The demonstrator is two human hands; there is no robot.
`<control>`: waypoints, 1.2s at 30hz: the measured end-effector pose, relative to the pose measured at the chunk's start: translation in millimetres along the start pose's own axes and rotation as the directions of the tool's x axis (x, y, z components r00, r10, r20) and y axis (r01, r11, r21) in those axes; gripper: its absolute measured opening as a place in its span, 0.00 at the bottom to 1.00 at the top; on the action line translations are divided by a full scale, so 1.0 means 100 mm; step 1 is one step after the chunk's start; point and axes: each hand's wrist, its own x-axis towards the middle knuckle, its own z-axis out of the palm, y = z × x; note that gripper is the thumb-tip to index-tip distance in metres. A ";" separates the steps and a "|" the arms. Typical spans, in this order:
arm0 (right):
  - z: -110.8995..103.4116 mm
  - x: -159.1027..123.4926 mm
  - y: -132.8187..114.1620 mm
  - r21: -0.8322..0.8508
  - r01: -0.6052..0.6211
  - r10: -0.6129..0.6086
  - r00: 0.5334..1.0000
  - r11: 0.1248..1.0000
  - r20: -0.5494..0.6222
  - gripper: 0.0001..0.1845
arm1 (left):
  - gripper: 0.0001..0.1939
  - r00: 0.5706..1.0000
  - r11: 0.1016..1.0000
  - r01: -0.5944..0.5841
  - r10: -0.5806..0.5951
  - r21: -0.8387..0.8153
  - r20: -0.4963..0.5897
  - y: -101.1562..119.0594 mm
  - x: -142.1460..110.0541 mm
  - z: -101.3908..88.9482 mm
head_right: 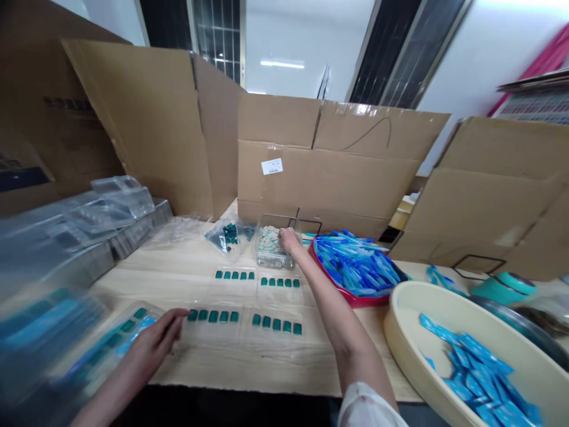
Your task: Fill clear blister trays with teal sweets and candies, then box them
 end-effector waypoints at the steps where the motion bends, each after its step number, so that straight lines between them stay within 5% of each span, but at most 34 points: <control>1: -0.02 -0.05 0.00 -0.016 0.002 -0.003 0.999 1.000 -0.034 0.12 | 0.17 0.997 0.998 -0.062 0.062 0.005 0.053 0.09 0.15 0.11; 5: -0.14 -0.50 -0.02 -0.098 0.067 -0.088 0.970 0.993 -0.227 0.16 | 0.16 0.965 0.935 -0.258 0.263 0.243 0.013 0.30 0.85 0.19; 7: -0.19 -0.81 0.00 -0.075 0.115 -0.130 0.963 0.991 -0.237 0.17 | 0.16 0.994 0.866 -0.090 0.108 0.492 -0.009 0.33 1.29 0.03; 11: -0.17 -1.35 0.11 0.021 0.252 -0.234 0.922 0.967 -0.308 0.13 | 0.18 0.980 0.791 0.168 -0.068 0.589 -0.189 0.21 2.08 -0.29; 16: 0.02 -1.79 0.24 0.076 0.311 -0.281 0.923 0.948 -0.263 0.10 | 0.18 0.977 0.733 0.162 -0.025 0.660 -0.212 -0.05 2.47 -0.30; 26: 0.22 -2.04 0.17 0.190 0.305 -0.260 0.938 0.933 -0.228 0.10 | 0.16 0.972 0.705 0.063 0.119 0.707 -0.205 -0.28 2.38 -0.45; 30: 0.16 -2.04 0.00 0.355 0.273 -0.190 0.949 0.894 -0.251 0.10 | 0.24 0.943 0.716 -0.016 0.244 0.698 -0.228 -0.17 2.12 -0.65; 32: 0.10 -2.02 -0.15 0.520 0.165 -0.065 0.977 0.838 -0.204 0.12 | 0.26 0.905 0.710 -0.121 0.366 0.694 -0.216 -0.04 1.86 -0.67; 34: 0.02 -1.98 -0.34 0.734 0.011 0.080 0.993 0.679 -0.089 0.17 | 0.26 0.735 0.628 -0.438 0.662 0.644 -0.146 0.14 1.50 -0.59; 36: -0.05 -1.91 -0.55 0.918 -0.094 0.148 0.988 0.386 0.040 0.25 | 0.26 0.544 0.441 -0.700 0.839 0.562 0.020 0.33 1.11 -0.42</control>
